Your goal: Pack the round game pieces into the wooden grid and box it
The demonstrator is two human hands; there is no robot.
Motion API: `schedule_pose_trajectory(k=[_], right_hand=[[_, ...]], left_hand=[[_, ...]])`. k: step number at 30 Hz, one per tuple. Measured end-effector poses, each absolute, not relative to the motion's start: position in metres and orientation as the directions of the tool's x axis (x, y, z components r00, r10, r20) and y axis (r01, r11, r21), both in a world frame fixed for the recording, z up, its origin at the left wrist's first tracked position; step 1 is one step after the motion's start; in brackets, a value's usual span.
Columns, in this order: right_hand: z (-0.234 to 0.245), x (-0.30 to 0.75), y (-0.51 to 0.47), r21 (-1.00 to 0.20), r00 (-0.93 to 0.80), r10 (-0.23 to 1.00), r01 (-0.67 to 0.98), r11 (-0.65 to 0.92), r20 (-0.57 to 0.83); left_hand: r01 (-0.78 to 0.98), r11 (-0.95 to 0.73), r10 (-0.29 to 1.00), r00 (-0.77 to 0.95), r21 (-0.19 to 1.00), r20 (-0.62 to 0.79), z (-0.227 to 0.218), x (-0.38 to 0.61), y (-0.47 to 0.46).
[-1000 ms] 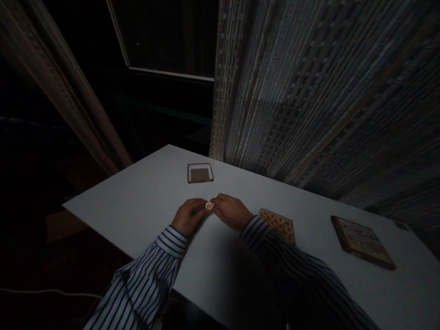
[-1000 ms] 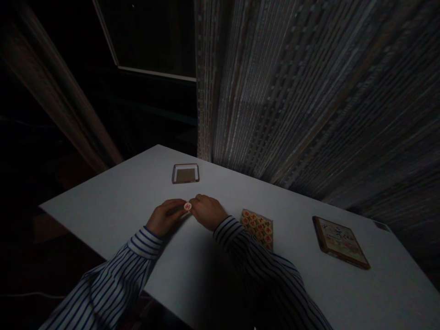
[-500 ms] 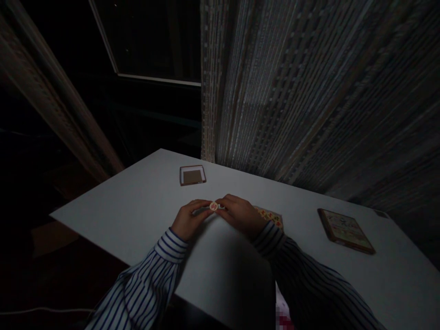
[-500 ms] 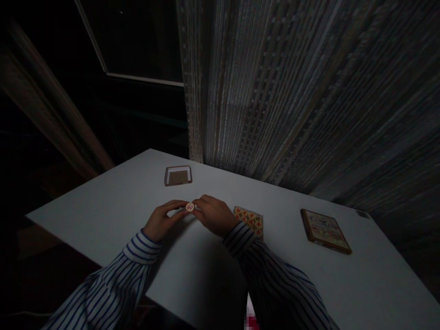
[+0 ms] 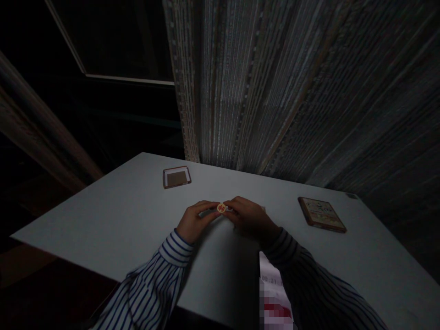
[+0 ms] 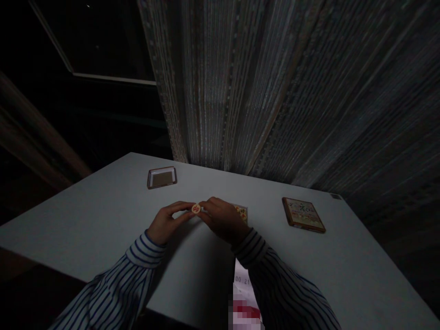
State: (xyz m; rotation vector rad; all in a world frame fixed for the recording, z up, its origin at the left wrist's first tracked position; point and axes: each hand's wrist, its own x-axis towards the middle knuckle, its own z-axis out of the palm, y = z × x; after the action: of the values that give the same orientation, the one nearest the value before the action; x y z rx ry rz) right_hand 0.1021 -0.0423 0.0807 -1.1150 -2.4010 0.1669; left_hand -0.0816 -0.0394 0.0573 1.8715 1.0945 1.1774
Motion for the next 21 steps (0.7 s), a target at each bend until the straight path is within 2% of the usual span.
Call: schedule_pose_trajectory(k=[13, 21], right_hand=[[0.079, 0.136, -0.05, -0.368, -0.431, 0.8, 0.724, 0.583, 0.418], [0.074, 0.152, -0.05, -0.356, -0.36, 0.824, 0.772, 0.527, 0.438]], left_hand=[[0.236, -0.369, 0.906, 0.308, 0.899, 0.291, 0.063, -0.044, -0.032], [0.146, -0.235, 0.919, 0.356, 0.961, 0.17, 0.063, -0.023, -0.026]])
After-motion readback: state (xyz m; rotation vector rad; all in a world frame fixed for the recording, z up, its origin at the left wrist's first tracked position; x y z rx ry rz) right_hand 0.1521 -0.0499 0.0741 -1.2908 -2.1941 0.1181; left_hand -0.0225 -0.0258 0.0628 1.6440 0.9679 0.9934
